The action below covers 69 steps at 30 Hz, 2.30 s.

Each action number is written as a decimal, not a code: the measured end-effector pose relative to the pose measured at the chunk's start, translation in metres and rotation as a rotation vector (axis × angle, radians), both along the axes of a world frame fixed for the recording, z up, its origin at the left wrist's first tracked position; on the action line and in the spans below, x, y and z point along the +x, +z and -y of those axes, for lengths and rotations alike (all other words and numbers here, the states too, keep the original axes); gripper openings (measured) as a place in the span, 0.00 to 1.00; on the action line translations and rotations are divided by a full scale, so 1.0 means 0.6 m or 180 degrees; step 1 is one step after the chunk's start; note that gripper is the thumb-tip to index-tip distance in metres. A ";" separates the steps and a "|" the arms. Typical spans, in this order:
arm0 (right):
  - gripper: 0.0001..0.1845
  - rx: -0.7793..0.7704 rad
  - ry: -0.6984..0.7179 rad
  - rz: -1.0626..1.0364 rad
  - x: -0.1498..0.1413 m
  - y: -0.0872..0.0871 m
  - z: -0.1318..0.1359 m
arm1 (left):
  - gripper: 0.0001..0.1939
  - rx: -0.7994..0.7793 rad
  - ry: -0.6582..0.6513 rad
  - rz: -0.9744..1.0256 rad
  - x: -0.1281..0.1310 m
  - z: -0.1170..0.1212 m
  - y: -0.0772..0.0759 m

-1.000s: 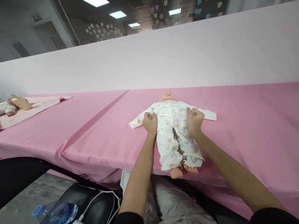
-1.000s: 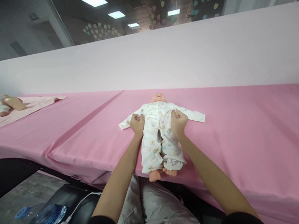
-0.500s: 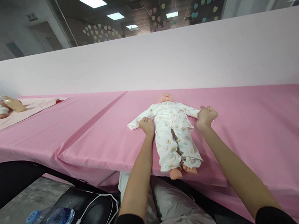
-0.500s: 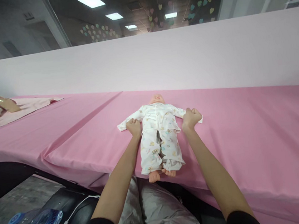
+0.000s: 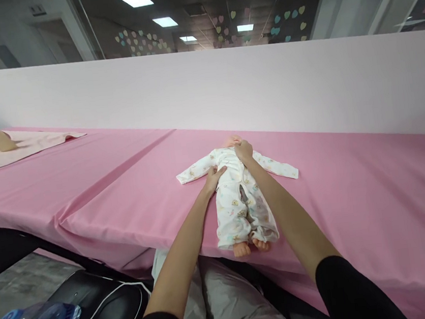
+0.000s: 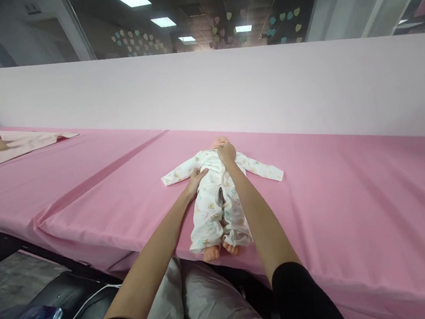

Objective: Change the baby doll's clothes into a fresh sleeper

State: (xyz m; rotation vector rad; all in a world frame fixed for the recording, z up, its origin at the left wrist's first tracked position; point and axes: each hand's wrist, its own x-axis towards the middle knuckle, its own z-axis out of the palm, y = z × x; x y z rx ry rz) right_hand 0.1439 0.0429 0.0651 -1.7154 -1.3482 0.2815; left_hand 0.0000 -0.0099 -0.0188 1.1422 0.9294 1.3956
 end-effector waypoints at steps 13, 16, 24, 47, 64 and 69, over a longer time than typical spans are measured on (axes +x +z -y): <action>0.10 0.0218 0.0182 -0.0062 0.013 -0.031 -0.052 | 0.18 0.0274 0.0650 -0.0257 0.009 0.000 0.004; 0.09 0.0542 0.0269 -0.0316 0.010 -0.043 -0.044 | 0.15 0.0779 0.0834 -0.1245 0.002 0.006 0.021; 0.07 0.0914 0.0309 -0.0880 0.003 -0.058 -0.025 | 0.20 0.1415 0.0333 -0.4497 0.062 -0.016 0.123; 0.05 0.1200 0.0294 -0.1461 0.000 -0.066 -0.001 | 0.14 0.0992 0.1703 -0.3679 0.122 -0.048 0.107; 0.13 0.1247 0.0698 -0.1129 -0.024 -0.067 0.065 | 0.13 0.1127 0.1924 -0.3181 0.105 -0.041 0.092; 0.16 0.1257 0.0812 -0.1079 -0.022 -0.076 0.067 | 0.13 0.1120 0.1757 -0.3060 0.100 -0.037 0.089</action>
